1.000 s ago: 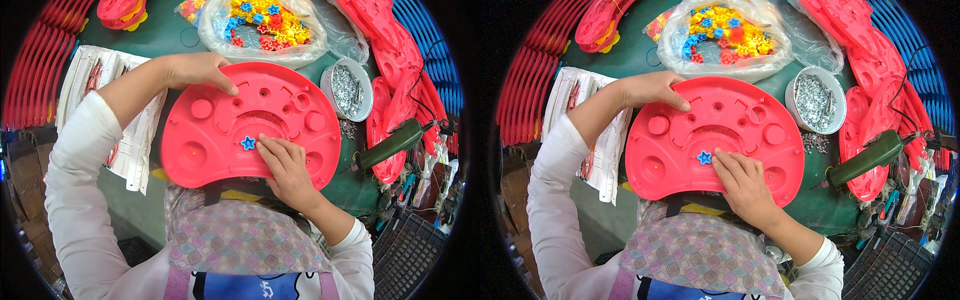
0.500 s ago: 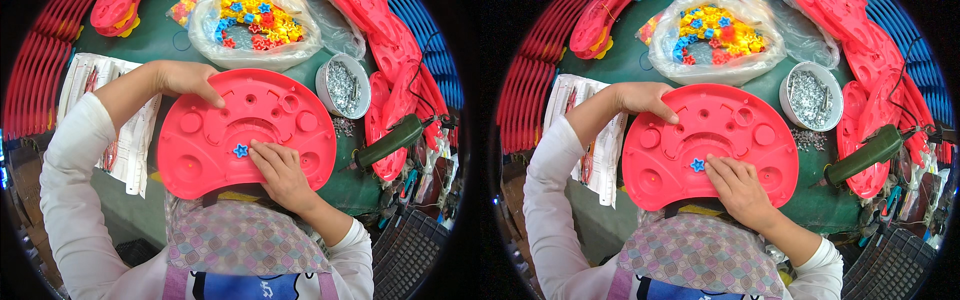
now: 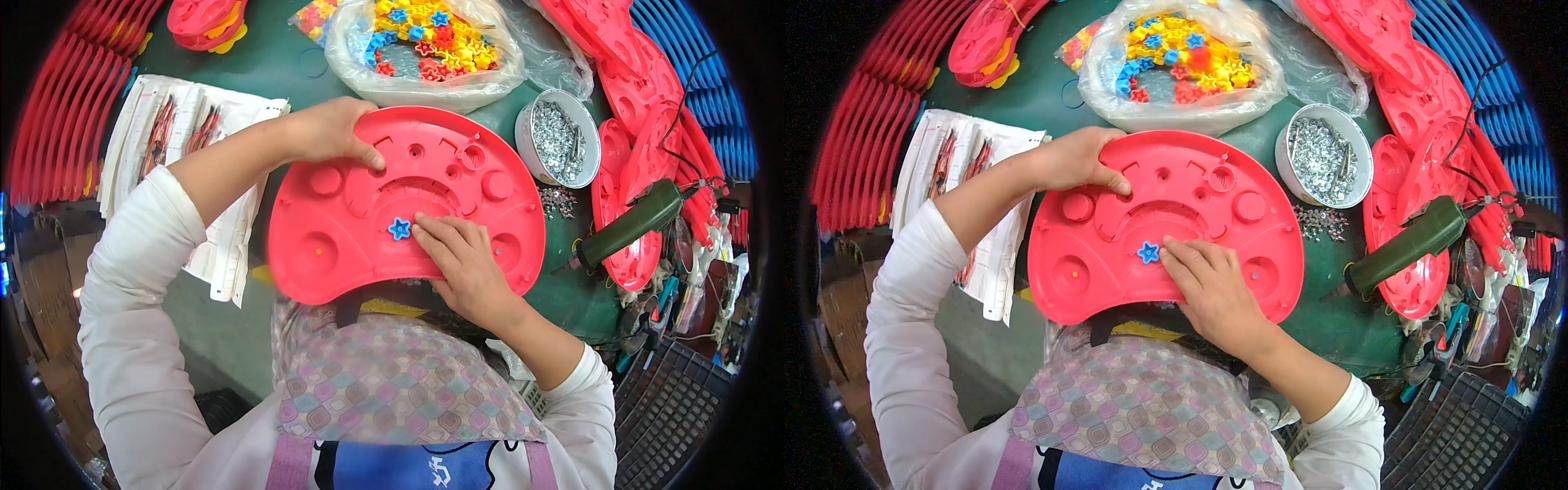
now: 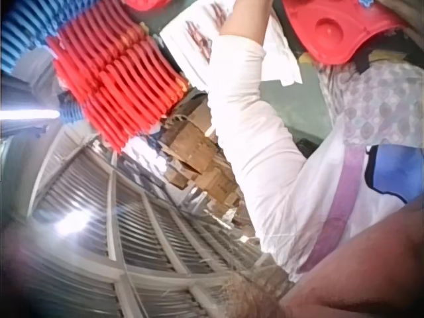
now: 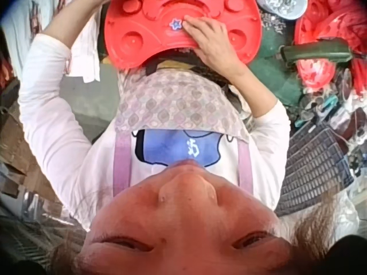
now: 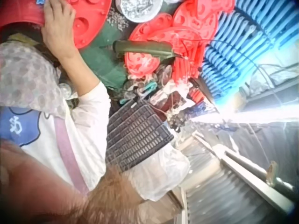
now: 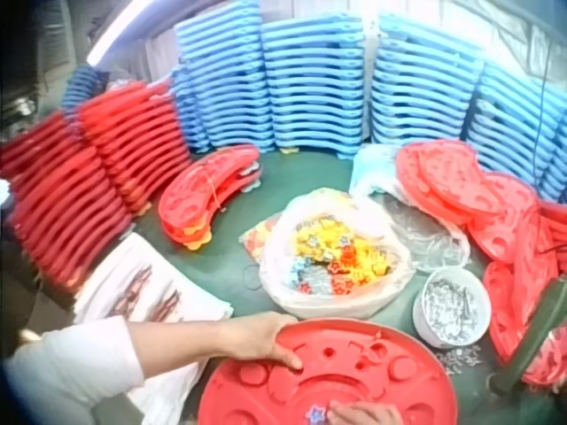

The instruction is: The person assembles small plastic toys using a pink plastic tray as a jig. They place colorful plastic pieces into the tray, use a green electric screwdriver to fasten screws, and handle small metal screws and plastic components. The person repeatedly picks up pieces, aligns them, and secures them with the screwdriver.

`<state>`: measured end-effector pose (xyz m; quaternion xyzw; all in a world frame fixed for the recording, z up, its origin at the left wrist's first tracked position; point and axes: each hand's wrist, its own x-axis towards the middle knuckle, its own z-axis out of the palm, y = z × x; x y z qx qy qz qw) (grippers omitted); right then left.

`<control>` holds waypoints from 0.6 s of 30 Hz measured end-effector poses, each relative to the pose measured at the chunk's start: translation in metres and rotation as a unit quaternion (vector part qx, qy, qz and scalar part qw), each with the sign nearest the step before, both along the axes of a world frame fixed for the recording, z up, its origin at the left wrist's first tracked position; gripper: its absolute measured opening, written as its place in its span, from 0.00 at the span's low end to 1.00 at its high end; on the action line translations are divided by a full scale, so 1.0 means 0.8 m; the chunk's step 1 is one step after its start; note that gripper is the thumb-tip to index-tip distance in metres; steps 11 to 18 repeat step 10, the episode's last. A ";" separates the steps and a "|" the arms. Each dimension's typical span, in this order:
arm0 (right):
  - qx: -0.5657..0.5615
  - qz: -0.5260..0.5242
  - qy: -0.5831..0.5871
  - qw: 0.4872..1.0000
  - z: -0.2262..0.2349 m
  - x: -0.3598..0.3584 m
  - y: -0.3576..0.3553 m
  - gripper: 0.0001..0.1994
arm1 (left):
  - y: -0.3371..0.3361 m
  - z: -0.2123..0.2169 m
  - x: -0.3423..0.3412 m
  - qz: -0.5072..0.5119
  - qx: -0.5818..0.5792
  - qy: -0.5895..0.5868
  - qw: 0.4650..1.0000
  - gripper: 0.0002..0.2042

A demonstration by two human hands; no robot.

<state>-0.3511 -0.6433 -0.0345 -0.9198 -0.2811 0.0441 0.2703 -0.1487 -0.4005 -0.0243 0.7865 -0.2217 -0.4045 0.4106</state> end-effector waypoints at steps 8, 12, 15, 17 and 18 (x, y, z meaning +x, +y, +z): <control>0.016 -0.006 -0.003 1.000 -0.003 0.000 -0.002 0.41 | 0.019 0.019 -0.088 0.095 0.028 -0.485 0.869 0.26; 0.037 -0.014 0.031 0.999 0.002 -0.003 -0.004 0.41 | 0.046 0.030 -0.116 0.132 0.032 -0.472 0.871 0.29; 0.037 -0.014 0.031 0.999 0.002 -0.003 -0.004 0.41 | 0.046 0.030 -0.116 0.132 0.032 -0.472 0.871 0.29; 0.037 -0.014 0.031 0.999 0.002 -0.003 -0.004 0.41 | 0.046 0.030 -0.116 0.132 0.032 -0.472 0.871 0.29; 0.037 -0.014 0.031 0.999 0.002 -0.003 -0.004 0.41 | 0.046 0.030 -0.116 0.132 0.032 -0.472 0.871 0.29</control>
